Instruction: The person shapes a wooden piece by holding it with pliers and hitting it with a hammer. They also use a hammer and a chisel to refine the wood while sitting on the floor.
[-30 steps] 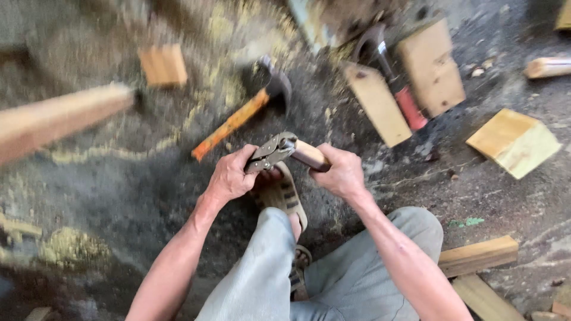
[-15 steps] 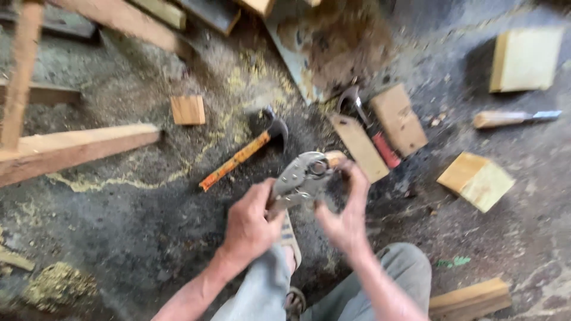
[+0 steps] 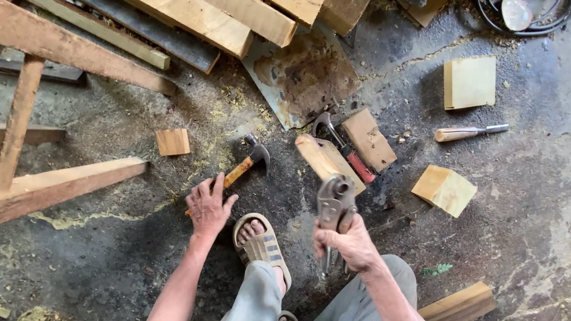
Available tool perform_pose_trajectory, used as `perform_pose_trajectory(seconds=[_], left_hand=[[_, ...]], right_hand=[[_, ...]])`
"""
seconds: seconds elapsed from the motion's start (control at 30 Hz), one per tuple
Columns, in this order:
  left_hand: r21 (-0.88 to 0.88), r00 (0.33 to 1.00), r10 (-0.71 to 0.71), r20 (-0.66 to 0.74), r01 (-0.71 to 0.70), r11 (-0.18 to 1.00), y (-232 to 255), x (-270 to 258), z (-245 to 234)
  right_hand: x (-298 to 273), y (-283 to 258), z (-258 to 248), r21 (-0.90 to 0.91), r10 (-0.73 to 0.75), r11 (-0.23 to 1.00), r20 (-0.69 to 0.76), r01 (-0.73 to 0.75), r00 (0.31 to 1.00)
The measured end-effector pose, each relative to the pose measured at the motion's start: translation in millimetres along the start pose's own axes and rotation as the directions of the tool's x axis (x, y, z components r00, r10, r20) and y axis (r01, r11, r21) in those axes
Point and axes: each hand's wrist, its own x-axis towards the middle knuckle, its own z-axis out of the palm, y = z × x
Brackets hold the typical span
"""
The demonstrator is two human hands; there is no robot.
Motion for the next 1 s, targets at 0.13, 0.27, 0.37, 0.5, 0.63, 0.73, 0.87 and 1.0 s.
perform_pose_trajectory(seconds=[0.13, 0.27, 0.37, 0.5, 0.63, 0.73, 0.87, 1.0], left_hand=[[-0.111, 0.998, 0.016, -0.054, -0.022, 0.994, -2, 8, -4], [-0.473, 0.994, 0.035, 0.102, 0.017, 0.881, 4, 11, -27], [-0.603, 0.995, 0.057, -0.078, -0.093, 0.792, 22, 4, -66], [-0.995, 0.987, 0.141, 0.083, 0.074, 0.065, 57, -14, -112], [-0.885, 0.925, 0.135, -0.355, -0.379, 0.271, 83, 5, -193], [-0.787, 0.874, 0.242, -0.422, -0.485, 0.381, 82, 12, -222], [-0.908, 0.942, 0.196, -0.274, -0.32, 0.272, 88, 10, -236], [-0.93, 0.943, 0.174, 0.285, 0.316, -0.186, 85, 11, -234]], right_hand=[[-3, -18, 12, 0.076, 0.073, 0.995, -0.128, -0.064, 0.989], [4, -30, 5, -0.053, 0.064, 0.996, -0.201, -0.077, 0.978], [7, -32, -3, -0.1, 0.084, 0.988, -0.291, -0.118, 0.953], [14, -49, 3, -0.2, 0.065, 0.968, -0.383, -0.151, 0.922], [12, -89, 38, -0.313, 0.14, 0.893, -0.491, -0.324, 0.86], [10, -95, 40, -0.344, 0.149, 0.863, -0.527, -0.37, 0.837], [4, -100, 39, -0.351, 0.165, 0.86, -0.495, -0.37, 0.853], [-2, -105, 38, -0.309, 0.141, 0.883, -0.541, -0.352, 0.829]])
